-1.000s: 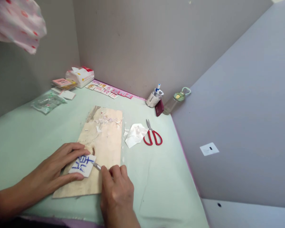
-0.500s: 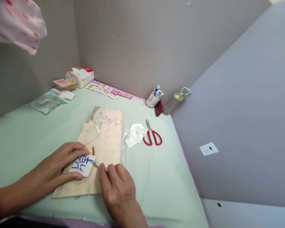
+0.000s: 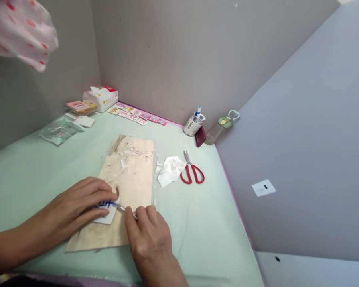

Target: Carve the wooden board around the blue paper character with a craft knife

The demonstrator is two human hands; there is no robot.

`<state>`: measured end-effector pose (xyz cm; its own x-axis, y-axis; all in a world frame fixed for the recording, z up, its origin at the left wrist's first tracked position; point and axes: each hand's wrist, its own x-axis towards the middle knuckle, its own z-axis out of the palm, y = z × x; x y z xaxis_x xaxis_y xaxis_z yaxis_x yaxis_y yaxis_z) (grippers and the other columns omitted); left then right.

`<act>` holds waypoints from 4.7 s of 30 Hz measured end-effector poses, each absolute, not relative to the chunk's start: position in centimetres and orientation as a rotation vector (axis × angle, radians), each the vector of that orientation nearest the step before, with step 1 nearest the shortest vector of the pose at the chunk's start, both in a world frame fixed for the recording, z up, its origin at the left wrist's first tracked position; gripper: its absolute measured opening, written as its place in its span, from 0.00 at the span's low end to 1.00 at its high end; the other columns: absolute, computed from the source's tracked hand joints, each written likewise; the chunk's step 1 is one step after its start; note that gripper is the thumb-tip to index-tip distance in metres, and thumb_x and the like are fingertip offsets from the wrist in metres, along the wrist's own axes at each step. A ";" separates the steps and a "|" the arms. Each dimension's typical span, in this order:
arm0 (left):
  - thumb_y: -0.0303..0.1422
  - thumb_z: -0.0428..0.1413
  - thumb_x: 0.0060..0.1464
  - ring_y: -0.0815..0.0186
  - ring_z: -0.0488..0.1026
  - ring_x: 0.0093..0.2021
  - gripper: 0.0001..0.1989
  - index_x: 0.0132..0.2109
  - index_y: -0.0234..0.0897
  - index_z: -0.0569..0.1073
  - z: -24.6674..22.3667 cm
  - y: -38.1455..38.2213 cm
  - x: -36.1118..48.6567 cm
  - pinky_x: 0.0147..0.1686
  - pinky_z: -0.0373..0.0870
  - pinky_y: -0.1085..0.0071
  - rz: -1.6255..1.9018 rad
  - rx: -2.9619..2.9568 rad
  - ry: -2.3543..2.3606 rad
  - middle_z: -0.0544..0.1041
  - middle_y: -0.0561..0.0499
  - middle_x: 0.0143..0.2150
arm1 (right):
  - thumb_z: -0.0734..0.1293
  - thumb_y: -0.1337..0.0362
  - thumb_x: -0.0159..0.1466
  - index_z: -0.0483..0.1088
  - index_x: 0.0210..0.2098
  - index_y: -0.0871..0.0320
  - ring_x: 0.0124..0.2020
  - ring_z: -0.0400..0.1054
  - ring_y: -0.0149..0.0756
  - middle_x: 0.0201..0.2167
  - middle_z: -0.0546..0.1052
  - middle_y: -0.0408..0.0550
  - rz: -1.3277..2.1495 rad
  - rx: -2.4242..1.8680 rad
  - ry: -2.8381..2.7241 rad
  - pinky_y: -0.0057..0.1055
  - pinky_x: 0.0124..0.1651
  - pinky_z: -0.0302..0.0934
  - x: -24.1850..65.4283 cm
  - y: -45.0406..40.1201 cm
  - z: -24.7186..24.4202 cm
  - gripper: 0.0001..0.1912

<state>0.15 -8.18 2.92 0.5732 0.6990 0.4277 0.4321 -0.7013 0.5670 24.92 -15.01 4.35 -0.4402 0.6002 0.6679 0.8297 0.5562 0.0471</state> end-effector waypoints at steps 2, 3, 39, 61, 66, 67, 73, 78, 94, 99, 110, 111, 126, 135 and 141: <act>0.32 0.53 0.76 0.59 0.78 0.51 0.09 0.52 0.47 0.79 3.0 -8.0 0.8 0.51 0.74 0.66 0.922 2.421 0.889 0.81 0.51 0.49 | 0.57 0.76 0.81 0.78 0.52 0.64 0.30 0.63 0.40 0.30 0.75 0.48 -0.447 -1.160 -2.176 0.36 0.31 0.56 24.8 -15.0 4.3 0.17; 0.31 0.53 0.76 0.60 0.78 0.49 0.09 0.50 0.46 0.79 3.0 -7.9 1.1 0.49 0.74 0.67 0.923 2.427 0.885 0.81 0.52 0.48 | 0.57 0.76 0.81 0.78 0.52 0.63 0.30 0.63 0.40 0.30 0.75 0.48 -0.420 -1.172 -2.179 0.36 0.31 0.57 24.8 -15.0 4.3 0.18; 0.33 0.53 0.80 0.64 0.77 0.45 0.08 0.53 0.48 0.77 2.8 -7.3 1.0 0.47 0.69 0.69 0.966 2.451 0.807 0.80 0.56 0.44 | 0.61 0.78 0.75 0.77 0.47 0.57 0.32 0.64 0.42 0.32 0.73 0.46 -0.228 -1.358 -2.234 0.37 0.31 0.55 24.7 -15.8 4.6 0.15; 0.31 0.47 0.80 0.60 0.72 0.44 0.12 0.45 0.44 0.71 2.7 -6.9 -0.4 0.45 0.68 0.65 0.951 2.368 0.888 0.74 0.52 0.42 | 0.62 0.79 0.72 0.76 0.41 0.55 0.32 0.64 0.41 0.31 0.72 0.45 -0.250 -1.419 -2.264 0.37 0.30 0.54 24.6 -15.8 4.9 0.15; 0.39 0.50 0.80 0.61 0.77 0.41 0.10 0.48 0.45 0.74 3.5 -6.3 -2.1 0.42 0.71 0.68 0.972 2.331 1.017 0.78 0.55 0.42 | 0.61 0.76 0.76 0.77 0.44 0.55 0.32 0.64 0.41 0.31 0.73 0.45 -0.219 -1.409 -2.215 0.37 0.30 0.54 24.6 -15.9 4.5 0.15; 0.41 0.51 0.79 0.61 0.78 0.41 0.10 0.49 0.46 0.74 3.5 -6.2 -2.3 0.42 0.71 0.68 0.980 2.327 1.036 0.79 0.55 0.42 | 0.60 0.76 0.77 0.77 0.44 0.55 0.32 0.64 0.41 0.31 0.73 0.46 -0.216 -1.400 -2.178 0.37 0.30 0.54 24.7 -15.9 4.4 0.15; 0.51 0.59 0.75 0.59 0.79 0.49 0.13 0.56 0.52 0.75 3.0 -6.8 -2.9 0.49 0.74 0.68 0.911 2.329 1.057 0.82 0.57 0.50 | 0.57 0.71 0.82 0.77 0.46 0.54 0.30 0.67 0.38 0.32 0.74 0.46 -0.122 -1.395 -2.086 0.33 0.31 0.56 25.1 -16.2 4.2 0.18; 0.51 0.64 0.70 0.55 0.74 0.66 0.28 0.71 0.59 0.68 2.0 -8.1 -3.2 0.64 0.73 0.63 0.643 2.359 1.033 0.77 0.56 0.67 | 0.56 0.71 0.82 0.77 0.47 0.53 0.28 0.68 0.36 0.31 0.74 0.44 -0.103 -1.398 -2.147 0.31 0.29 0.57 25.0 -16.3 4.3 0.19; 0.43 0.55 0.77 0.56 0.75 0.52 0.10 0.54 0.49 0.79 2.6 -6.8 -0.2 0.52 0.69 0.62 0.828 2.361 0.994 0.80 0.52 0.50 | 0.52 0.64 0.86 0.75 0.56 0.54 0.24 0.71 0.36 0.31 0.76 0.43 -0.080 -1.331 -2.244 0.34 0.28 0.58 25.2 -17.2 4.0 0.20; 0.39 0.51 0.77 0.59 0.75 0.41 0.16 0.40 0.44 0.77 2.4 -4.5 0.5 0.50 0.66 0.60 0.875 2.389 1.012 0.78 0.54 0.38 | 0.51 0.64 0.86 0.76 0.57 0.55 0.25 0.71 0.36 0.31 0.76 0.43 -0.065 -1.321 -2.231 0.33 0.28 0.57 25.2 -17.1 3.7 0.21; 0.49 0.65 0.70 0.54 0.76 0.60 0.24 0.67 0.53 0.72 1.4 -8.9 -2.3 0.58 0.74 0.62 0.768 2.340 1.080 0.78 0.52 0.61 | 0.55 0.69 0.83 0.78 0.57 0.58 0.22 0.71 0.35 0.29 0.77 0.44 -0.072 -1.253 -2.279 0.32 0.24 0.59 25.2 -17.1 5.3 0.19; 0.48 0.65 0.70 0.54 0.75 0.61 0.25 0.68 0.54 0.71 1.1 -9.1 -2.3 0.60 0.74 0.62 0.750 2.334 1.093 0.77 0.51 0.63 | 0.56 0.69 0.83 0.78 0.57 0.58 0.22 0.71 0.35 0.29 0.77 0.43 -0.077 -1.253 -2.276 0.32 0.24 0.59 25.1 -17.1 5.3 0.19; 0.51 0.62 0.72 0.52 0.74 0.60 0.22 0.66 0.55 0.72 0.1 -9.8 -1.5 0.60 0.73 0.59 0.873 2.255 1.147 0.75 0.51 0.60 | 0.63 0.74 0.73 0.76 0.61 0.57 0.23 0.71 0.36 0.30 0.76 0.44 -0.219 -1.378 -2.322 0.34 0.25 0.59 24.7 -18.6 4.0 0.20; 0.54 0.60 0.72 0.49 0.73 0.60 0.22 0.65 0.53 0.75 0.0 -10.3 -0.9 0.60 0.73 0.55 0.932 2.202 1.192 0.76 0.48 0.59 | 0.61 0.74 0.73 0.77 0.60 0.59 0.21 0.69 0.37 0.28 0.75 0.44 -0.319 -1.398 -2.243 0.35 0.24 0.57 23.7 -18.8 3.2 0.21; 0.57 0.58 0.72 0.49 0.73 0.59 0.23 0.65 0.54 0.75 -0.2 -10.4 -0.8 0.60 0.72 0.55 0.951 2.200 1.199 0.75 0.48 0.59 | 0.61 0.73 0.76 0.77 0.61 0.58 0.22 0.71 0.35 0.30 0.76 0.44 -0.235 -1.400 -2.289 0.35 0.25 0.57 24.1 -19.0 3.9 0.19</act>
<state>-0.80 -10.40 -0.20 0.3819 0.8541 0.3531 0.5380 -0.5161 0.6664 24.13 -19.02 3.88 -0.3877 0.8020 0.4544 0.8777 0.4718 -0.0839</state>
